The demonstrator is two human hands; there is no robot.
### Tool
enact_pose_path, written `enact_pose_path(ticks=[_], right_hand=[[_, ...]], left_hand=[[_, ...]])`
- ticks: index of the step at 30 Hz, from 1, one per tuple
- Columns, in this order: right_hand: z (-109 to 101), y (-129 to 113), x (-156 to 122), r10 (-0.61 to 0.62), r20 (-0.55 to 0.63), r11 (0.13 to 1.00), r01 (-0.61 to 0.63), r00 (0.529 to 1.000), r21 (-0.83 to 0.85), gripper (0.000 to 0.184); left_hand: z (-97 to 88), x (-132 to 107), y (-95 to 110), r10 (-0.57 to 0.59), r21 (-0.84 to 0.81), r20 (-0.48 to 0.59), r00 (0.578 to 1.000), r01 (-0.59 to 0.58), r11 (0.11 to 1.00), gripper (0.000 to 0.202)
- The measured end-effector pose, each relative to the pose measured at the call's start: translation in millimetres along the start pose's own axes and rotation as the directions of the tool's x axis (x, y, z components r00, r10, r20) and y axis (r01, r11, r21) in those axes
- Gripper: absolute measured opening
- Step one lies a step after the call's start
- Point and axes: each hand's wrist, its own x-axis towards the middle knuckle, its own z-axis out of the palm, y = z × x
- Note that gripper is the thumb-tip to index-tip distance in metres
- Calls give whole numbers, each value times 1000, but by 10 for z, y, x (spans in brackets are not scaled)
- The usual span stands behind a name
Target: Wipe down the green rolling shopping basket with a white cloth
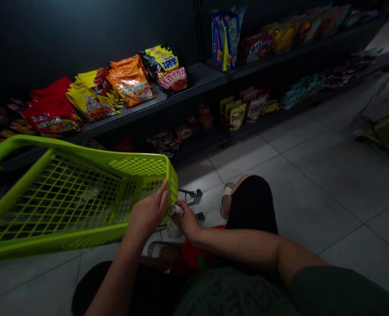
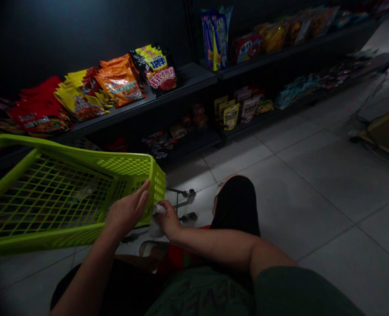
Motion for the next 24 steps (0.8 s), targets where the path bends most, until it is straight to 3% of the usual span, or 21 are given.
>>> enact_pose_path(ticks=[2,4,6,8,13,15,17,22,24], right_hand=[[-9,-120,410,19,-115,999,-16,993,32,27],[24,-312,915,33,-289,998,-17,957,60,29],[80,-449,1242,54,-381,997,-28,923,75,32],[122,-440,1227,52,-351,996,-24,935,84,35],[54,42,259,-18,-188,995,36,982,92,41],[9,150,100,6,-176,994,13,984,108,38],[-12,105,295,57,-212,991,-30,976,129,32],[44,-302,1352,160,-334,977,-101,929,188,27],[49,-308,1403,154,-326,979,-98,933,181,26]], left_hand=[[-3,-14,10,-2,5,3,1000,2,1000,55],[-9,-24,24,-8,9,3,1000,8,1000,55],[-14,-23,35,-3,10,2,1000,3,1000,55],[-14,-12,37,4,8,-1,1000,-4,1000,55],[1,0,10,-7,8,3,1000,7,1000,54],[9,-23,1,-13,9,4,1000,13,1000,54],[15,-60,1,-14,2,4,1000,14,1000,55],[-2,-107,30,-5,-5,24,1000,5,1000,55],[-15,-81,35,-12,-5,31,999,12,1000,54]])
